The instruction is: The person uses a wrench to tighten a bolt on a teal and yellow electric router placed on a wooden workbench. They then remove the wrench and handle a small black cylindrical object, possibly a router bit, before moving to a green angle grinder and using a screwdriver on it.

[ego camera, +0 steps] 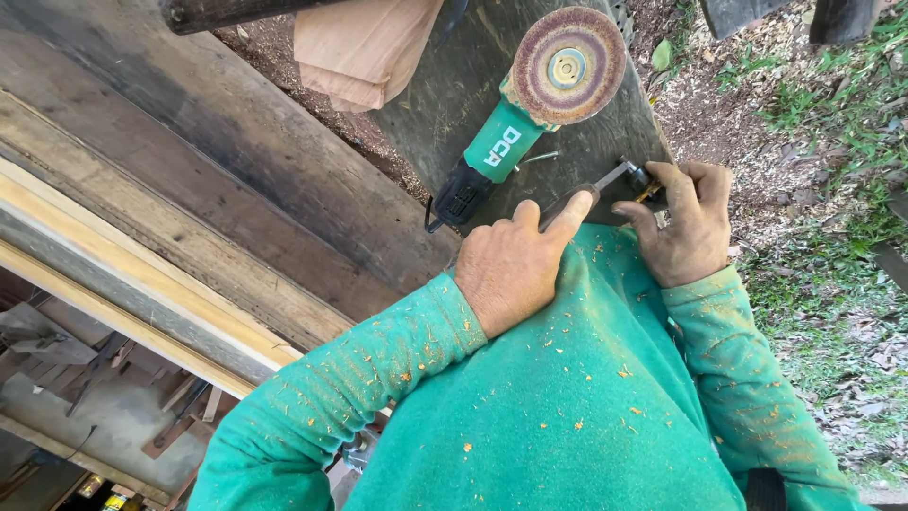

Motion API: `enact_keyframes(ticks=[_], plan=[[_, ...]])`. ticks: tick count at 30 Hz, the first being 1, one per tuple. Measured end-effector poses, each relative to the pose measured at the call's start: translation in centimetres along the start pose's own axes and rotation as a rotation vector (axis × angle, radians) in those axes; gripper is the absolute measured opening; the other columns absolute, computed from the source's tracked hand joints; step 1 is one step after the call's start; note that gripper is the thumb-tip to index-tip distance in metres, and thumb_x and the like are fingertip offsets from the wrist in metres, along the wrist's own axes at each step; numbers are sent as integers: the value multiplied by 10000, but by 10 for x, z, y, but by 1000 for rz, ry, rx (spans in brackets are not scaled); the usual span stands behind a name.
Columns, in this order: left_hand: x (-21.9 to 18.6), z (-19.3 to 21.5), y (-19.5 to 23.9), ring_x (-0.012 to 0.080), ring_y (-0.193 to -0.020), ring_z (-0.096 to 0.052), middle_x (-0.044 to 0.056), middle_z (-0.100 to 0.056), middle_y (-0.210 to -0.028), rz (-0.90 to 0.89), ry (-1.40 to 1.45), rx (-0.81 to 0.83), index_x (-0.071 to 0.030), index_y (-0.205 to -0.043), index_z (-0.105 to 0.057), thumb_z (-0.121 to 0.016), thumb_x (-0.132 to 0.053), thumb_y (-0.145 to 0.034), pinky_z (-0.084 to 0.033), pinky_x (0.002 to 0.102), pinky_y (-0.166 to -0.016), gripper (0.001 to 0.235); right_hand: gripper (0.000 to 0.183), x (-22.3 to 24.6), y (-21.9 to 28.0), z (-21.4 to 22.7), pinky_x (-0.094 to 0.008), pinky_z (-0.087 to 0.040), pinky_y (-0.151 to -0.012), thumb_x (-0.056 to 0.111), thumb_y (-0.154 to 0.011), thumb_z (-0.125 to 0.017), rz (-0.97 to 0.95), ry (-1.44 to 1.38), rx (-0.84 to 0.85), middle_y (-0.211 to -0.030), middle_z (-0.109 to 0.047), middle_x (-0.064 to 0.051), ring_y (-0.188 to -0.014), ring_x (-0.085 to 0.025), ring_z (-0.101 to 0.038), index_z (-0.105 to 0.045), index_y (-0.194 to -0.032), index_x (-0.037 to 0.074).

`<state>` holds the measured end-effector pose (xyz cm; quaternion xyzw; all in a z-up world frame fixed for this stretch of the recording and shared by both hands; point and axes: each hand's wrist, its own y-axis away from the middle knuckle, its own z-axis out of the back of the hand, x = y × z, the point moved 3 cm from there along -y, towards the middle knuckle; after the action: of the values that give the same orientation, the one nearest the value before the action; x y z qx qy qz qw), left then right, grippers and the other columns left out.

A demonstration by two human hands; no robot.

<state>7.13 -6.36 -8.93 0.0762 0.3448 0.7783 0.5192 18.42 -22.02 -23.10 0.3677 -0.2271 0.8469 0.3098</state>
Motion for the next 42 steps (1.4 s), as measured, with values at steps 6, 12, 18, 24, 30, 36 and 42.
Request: enact_keyframes(ticks=[6,12,18,24,30,36,42], plan=[[-5,4,-7,414,-637,-711,134,-557,-868,-51,-67,-40,-180,-1558,-413,-513,-166,-962,-561,562,-534,604,464,-7,1,-6,-471,-557,-753,342,-948,-893,29,-77,-31,-1080,-470,-140,-840,-374,-600,-741,-1263,37],[0,-19,-7,370,-588,-697,145,-548,-810,-154,-315,-209,-150,-1535,-424,-511,-153,-940,-540,496,-479,601,475,-24,6,-11,-440,-536,-800,308,-897,-925,92,-115,-18,-1074,-505,-142,-901,-363,-616,-763,-1228,8],[3,-33,-6,356,-524,-662,235,-568,-755,-241,-457,-441,-124,-1488,-496,-535,-122,-968,-506,447,-454,521,461,-29,4,-16,-424,-549,-806,327,-912,-919,123,-110,-29,-1066,-556,-138,-913,-354,-662,-778,-1213,8],[11,-13,-6,518,-691,-698,189,-594,-949,-27,40,-93,-254,-1512,-488,-592,-283,-960,-543,608,-567,563,477,-26,3,-12,-442,-551,-785,320,-924,-906,122,-102,1,-1087,-556,-144,-885,-365,-653,-767,-1248,-2],[11,-1,-12,538,-773,-708,189,-601,-1017,37,141,48,-353,-1544,-436,-553,-175,-944,-575,618,-702,636,463,-28,2,-14,-460,-558,-775,305,-910,-919,137,-85,-5,-1091,-576,-155,-899,-377,-664,-775,-1226,-2],[6,8,-18,521,-786,-719,165,-568,-1047,-46,-1,78,-295,-1544,-424,-551,-151,-920,-577,608,-706,653,476,-29,-1,-9,-419,-560,-710,302,-911,-920,130,-68,22,-1086,-565,-134,-868,-329,-660,-769,-1251,6],[21,17,-4,558,-995,-686,214,-682,-1102,171,336,151,-379,-1523,-440,-535,-320,-969,-538,634,-866,565,580,-16,1,-8,-453,-566,-739,391,-926,-863,85,-35,7,-1103,-517,-148,-870,-357,-639,-700,-1369,54]])
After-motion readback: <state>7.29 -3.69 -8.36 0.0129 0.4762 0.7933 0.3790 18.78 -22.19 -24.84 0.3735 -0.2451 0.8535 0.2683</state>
